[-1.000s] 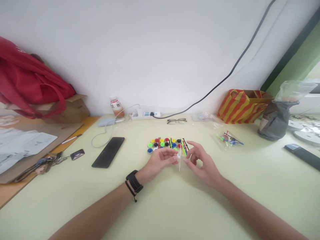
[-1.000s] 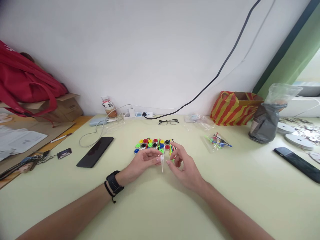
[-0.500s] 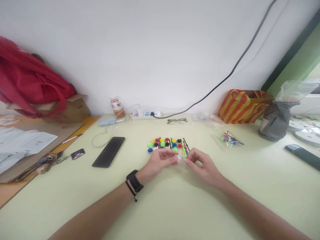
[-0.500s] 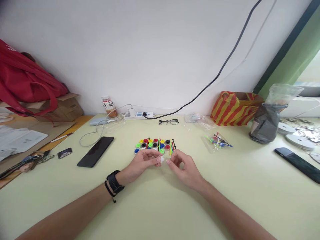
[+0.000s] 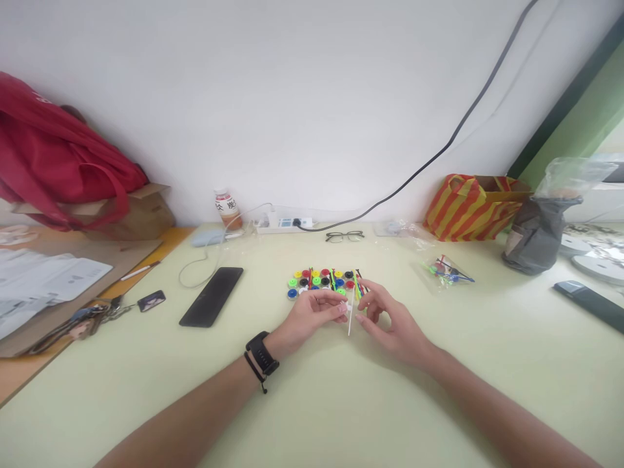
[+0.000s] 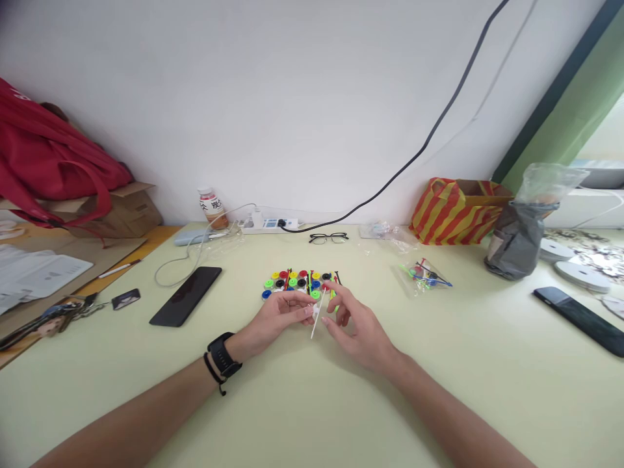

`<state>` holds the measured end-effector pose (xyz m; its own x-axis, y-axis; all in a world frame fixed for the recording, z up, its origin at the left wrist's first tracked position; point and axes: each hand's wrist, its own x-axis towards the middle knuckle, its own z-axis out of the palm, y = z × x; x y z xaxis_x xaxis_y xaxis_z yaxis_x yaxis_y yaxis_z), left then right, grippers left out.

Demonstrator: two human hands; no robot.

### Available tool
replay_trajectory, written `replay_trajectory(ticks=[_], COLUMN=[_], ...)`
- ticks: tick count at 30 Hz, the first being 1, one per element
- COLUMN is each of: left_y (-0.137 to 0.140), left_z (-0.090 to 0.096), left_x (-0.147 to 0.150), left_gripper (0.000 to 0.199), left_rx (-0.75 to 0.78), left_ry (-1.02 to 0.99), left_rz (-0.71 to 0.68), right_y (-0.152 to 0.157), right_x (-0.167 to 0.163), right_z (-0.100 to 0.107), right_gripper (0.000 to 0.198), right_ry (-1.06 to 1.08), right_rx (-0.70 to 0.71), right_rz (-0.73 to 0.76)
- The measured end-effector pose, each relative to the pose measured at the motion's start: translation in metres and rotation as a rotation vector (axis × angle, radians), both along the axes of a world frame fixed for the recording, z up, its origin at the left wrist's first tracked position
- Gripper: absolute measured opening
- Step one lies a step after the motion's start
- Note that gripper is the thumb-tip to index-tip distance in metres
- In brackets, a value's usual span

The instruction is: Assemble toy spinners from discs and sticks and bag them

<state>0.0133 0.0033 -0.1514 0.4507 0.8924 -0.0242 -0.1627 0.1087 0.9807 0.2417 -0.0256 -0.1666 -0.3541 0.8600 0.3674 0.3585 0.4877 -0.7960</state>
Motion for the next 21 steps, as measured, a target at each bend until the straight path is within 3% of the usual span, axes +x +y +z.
replay_trajectory(ticks=[3, 6, 9, 14, 21], left_y=[0.000, 0.000, 0.001, -0.001, -0.003], left_z=[0.000, -0.002, -0.003, -0.002, -0.009], left_x=[0.000, 0.000, 0.000, 0.000, -0.002], left_gripper=[0.036, 0.035, 0.034, 0.033, 0.034], left_rx=[-0.005, -0.004, 0.002, 0.041, 0.088], left_ry=[-0.003, -0.001, 0.003, 0.017, 0.037], left_rz=[-0.004, -0.005, 0.009, -0.027, -0.093], right_y=[-0.001, -0.002, -0.001, 0.000, -0.001], right_x=[0.000, 0.000, -0.001, -0.006, -0.006], right_z=[0.000, 0.005, 0.010, 0.012, 0.015], right_gripper=[0.073, 0.027, 0.050, 0.029, 0.033], right_ry=[0.024, -0.015, -0.056, 0.063, 0.083], right_rx=[0.064, -0.021, -0.148, -0.197, -0.267], right_rz=[-0.056, 0.051, 0.112, 0.035, 0.098])
